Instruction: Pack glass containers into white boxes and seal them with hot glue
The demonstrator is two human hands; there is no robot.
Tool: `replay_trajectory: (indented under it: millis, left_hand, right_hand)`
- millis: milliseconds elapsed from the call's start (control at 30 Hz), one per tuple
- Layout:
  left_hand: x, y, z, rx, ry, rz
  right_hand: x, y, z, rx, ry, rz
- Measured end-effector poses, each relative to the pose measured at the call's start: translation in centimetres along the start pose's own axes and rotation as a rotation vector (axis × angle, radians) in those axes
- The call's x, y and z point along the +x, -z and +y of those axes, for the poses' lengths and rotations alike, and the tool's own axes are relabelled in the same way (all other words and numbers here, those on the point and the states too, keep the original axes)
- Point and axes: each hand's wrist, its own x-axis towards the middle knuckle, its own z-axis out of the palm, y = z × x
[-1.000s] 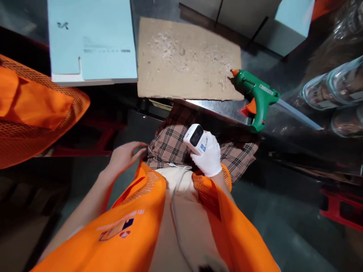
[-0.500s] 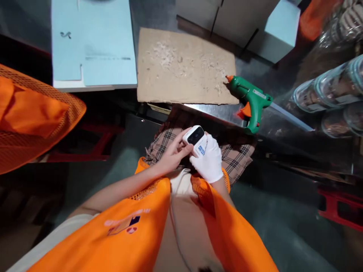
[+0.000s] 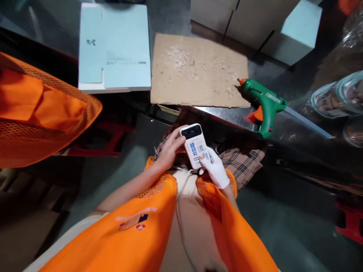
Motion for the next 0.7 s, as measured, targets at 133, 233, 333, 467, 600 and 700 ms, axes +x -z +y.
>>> replay_trajectory:
  millis: [133,233,333,467,600,700]
  left_hand:
    - [0.1,0.9,-0.4,0.028,-0.029,-0.017]
    - [-0.2,1.3,-0.2,0.069,-0.032,-0.094]
    - [-1.0,1.5,0.6,0.096,-0.012,-0.257]
    - [-1.4,2.4,1.7,0.264,-0.042,-0.358]
    - [-0.7,3.6,1.2,0.516,-0.042,-0.31]
    - [-0.5,4.5,0.4,0.693,-0.058,-0.304]
  right_hand:
    - [0.8,-0.6,0.3,0.014,-0.004,-0.008]
    - [0.4,-0.6,0.5,0.05,0.001,-0.006]
    - [-1.2,-0.1,0.8,0.112,0.006,0.005]
    - [-4.9,2.8,0.4,0.188,0.081,0.145]
    - [-9.2,8.7,-3.4,-0.027,0.313,0.578]
    - [-11.3,14.1,-8.1,-0.23,0.414,0.875]
